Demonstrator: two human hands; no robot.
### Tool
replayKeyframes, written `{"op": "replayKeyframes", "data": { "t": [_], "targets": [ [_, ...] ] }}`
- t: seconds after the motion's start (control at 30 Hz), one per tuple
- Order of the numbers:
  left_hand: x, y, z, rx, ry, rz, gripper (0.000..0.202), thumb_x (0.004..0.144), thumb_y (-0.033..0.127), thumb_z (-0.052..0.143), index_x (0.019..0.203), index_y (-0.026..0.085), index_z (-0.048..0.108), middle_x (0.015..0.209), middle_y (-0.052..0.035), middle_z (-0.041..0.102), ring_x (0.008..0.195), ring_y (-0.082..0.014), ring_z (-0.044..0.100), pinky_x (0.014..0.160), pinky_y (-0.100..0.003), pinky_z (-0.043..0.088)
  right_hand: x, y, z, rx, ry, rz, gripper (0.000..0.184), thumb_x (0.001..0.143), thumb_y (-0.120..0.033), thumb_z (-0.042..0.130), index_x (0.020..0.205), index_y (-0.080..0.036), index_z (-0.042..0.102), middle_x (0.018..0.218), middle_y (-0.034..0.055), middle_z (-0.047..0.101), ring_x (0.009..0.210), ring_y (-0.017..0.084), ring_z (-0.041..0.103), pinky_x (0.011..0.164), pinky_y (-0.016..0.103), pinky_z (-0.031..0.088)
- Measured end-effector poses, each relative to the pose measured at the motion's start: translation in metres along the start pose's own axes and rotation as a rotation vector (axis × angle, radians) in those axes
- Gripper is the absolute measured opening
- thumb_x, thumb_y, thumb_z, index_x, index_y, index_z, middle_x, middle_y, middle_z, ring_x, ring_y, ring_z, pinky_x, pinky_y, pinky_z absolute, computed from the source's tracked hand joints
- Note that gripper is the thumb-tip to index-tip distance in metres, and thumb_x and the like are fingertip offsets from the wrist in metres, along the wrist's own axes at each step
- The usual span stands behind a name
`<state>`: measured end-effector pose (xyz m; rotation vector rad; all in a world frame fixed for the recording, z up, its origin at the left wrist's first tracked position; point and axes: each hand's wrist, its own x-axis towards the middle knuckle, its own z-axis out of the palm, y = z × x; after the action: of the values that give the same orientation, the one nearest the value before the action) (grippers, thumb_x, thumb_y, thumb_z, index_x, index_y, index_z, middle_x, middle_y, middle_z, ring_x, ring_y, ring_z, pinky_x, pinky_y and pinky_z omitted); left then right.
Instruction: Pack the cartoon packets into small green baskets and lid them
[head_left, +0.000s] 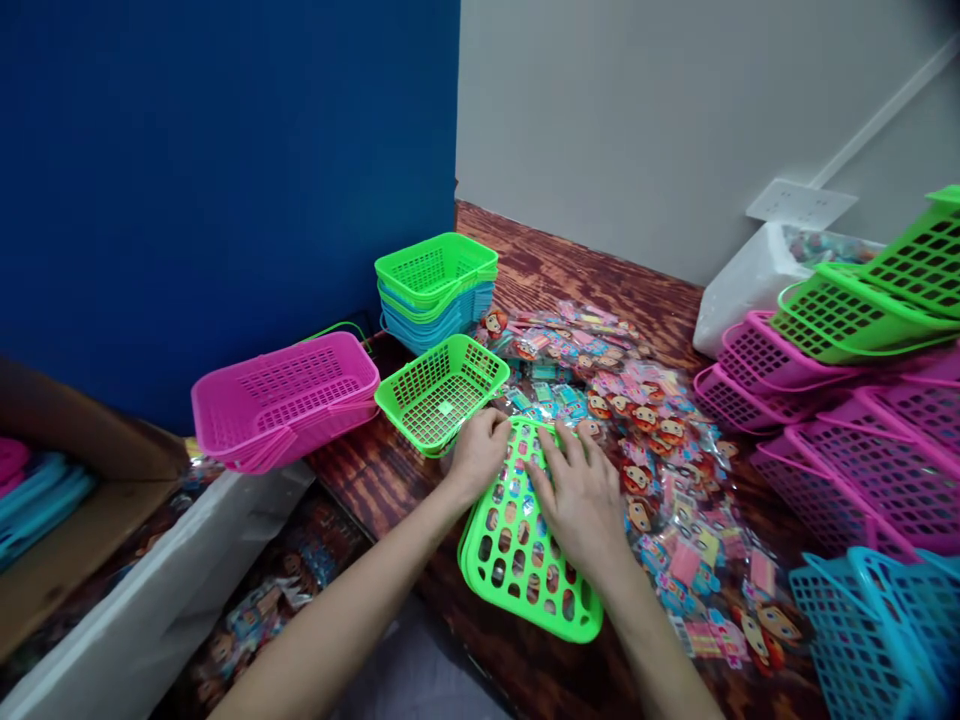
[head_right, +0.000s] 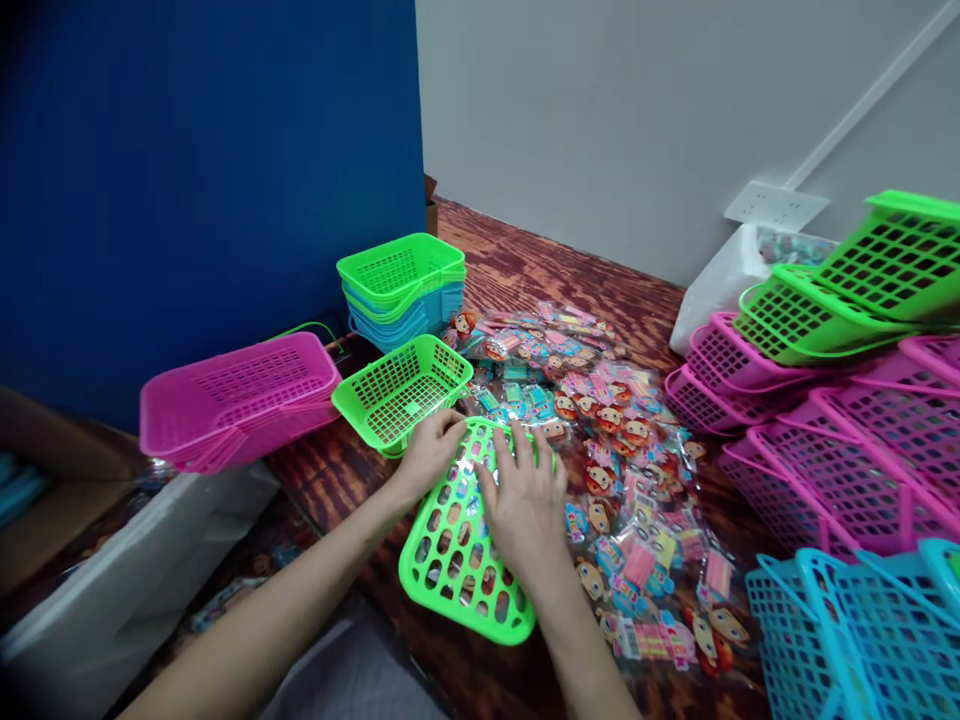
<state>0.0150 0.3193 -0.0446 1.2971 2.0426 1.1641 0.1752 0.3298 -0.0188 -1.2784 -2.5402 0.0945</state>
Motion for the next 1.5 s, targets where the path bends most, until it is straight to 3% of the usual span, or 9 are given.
{"op": "replayKeyframes", "data": {
  "t": [0.17,0.27,0.4,0.53,0.63,0.87,1.1,1.27,1.5],
  "targets": [
    [-0.005,-0.004,0.002,-0.061,0.021,0.021,0.028,0.091,0.021,0.048,0.113,0.017,0.065,0.104,-0.0043,0.071,0.089,-0.0162,0.065,0.08,-0.027,0.051,0.0,0.021,0.008,0.393,0.069,0.09,0.049,0.099,-0.044,0.038,0.141,-0.023,0.053,0.144,0.0098,0.054,0.136,0.029,0.041,0.11,0.054,0.036],
    [-0.006,-0.002,0.0,-0.047,0.023,0.077,0.029,0.091,0.019,0.048,0.112,0.018,0.067,0.111,-0.0062,0.069,0.103,-0.0193,0.063,0.093,-0.032,0.048,-0.003,0.036,0.022,0.679,0.158,0.217,0.052,0.095,-0.039,0.039,0.141,-0.02,0.052,0.147,0.0105,0.051,0.137,0.024,0.042,0.114,0.047,0.034],
    [-0.003,-0.004,-0.002,-0.007,0.006,0.127,0.029,0.091,0.018,0.047,0.107,0.019,0.07,0.104,-0.0061,0.069,0.1,-0.0208,0.063,0.093,-0.035,0.048,-0.004,0.045,0.032,0.943,0.223,0.433,0.057,0.088,-0.045,0.044,0.136,-0.017,0.056,0.144,0.0129,0.054,0.133,0.025,0.048,0.111,0.046,0.036],
    [-0.001,-0.005,-0.003,0.057,0.003,0.148,0.03,0.09,0.018,0.047,0.108,0.02,0.07,0.104,-0.0065,0.068,0.1,-0.0218,0.063,0.093,-0.037,0.047,0.005,0.049,0.033,1.05,0.207,0.59,0.057,0.079,-0.062,0.053,0.108,-0.016,0.07,0.108,0.011,0.072,0.106,0.028,0.062,0.097,0.041,0.045],
    [-0.001,0.0,-0.004,0.102,-0.001,0.167,0.029,0.089,0.016,0.047,0.107,0.018,0.069,0.102,-0.0072,0.068,0.098,-0.0229,0.063,0.09,-0.037,0.048,0.014,0.053,0.035,1.113,0.176,0.651,0.059,0.073,-0.071,0.055,0.082,-0.015,0.071,0.074,0.0054,0.07,0.081,0.026,0.064,0.08,0.038,0.05],
    [-0.002,0.005,-0.004,0.16,-0.01,0.188,0.028,0.09,0.016,0.044,0.105,0.019,0.067,0.105,-0.0067,0.069,0.099,-0.0225,0.063,0.089,-0.035,0.048,0.02,0.059,0.047,1.345,0.168,0.705,0.053,0.065,-0.069,0.064,0.07,-0.016,0.067,0.059,0.0027,0.064,0.061,0.021,0.06,0.061,0.032,0.047],
    [-0.001,0.005,-0.005,0.249,-0.05,0.181,0.028,0.094,0.019,0.04,0.108,0.02,0.065,0.108,-0.0046,0.069,0.1,-0.0198,0.063,0.086,-0.03,0.047,0.021,0.062,0.045,1.47,0.19,0.683,0.045,0.059,-0.062,0.071,0.069,-0.019,0.06,0.063,-0.0025,0.061,0.061,0.015,0.054,0.061,0.027,0.043],
    [0.001,0.016,-0.012,0.395,-0.067,0.215,0.025,0.092,0.015,0.041,0.1,0.021,0.064,0.101,-0.0046,0.069,0.091,-0.0215,0.063,0.076,-0.03,0.043,0.029,0.067,0.043,1.455,0.111,0.649,0.042,0.059,-0.059,0.073,0.063,-0.02,0.057,0.055,-0.0042,0.056,0.054,0.014,0.051,0.054,0.026,0.039],
    [0.009,0.024,-0.014,0.578,-0.111,0.241,0.022,0.097,0.027,0.043,0.088,0.023,0.063,0.076,-0.0021,0.065,0.071,-0.022,0.06,0.061,-0.029,0.037,0.04,0.069,0.05,1.387,0.108,0.575,0.03,0.065,-0.049,0.066,0.074,-0.02,0.063,0.064,-0.0029,0.061,0.06,0.015,0.054,0.058,0.027,0.041]
  ]
}}
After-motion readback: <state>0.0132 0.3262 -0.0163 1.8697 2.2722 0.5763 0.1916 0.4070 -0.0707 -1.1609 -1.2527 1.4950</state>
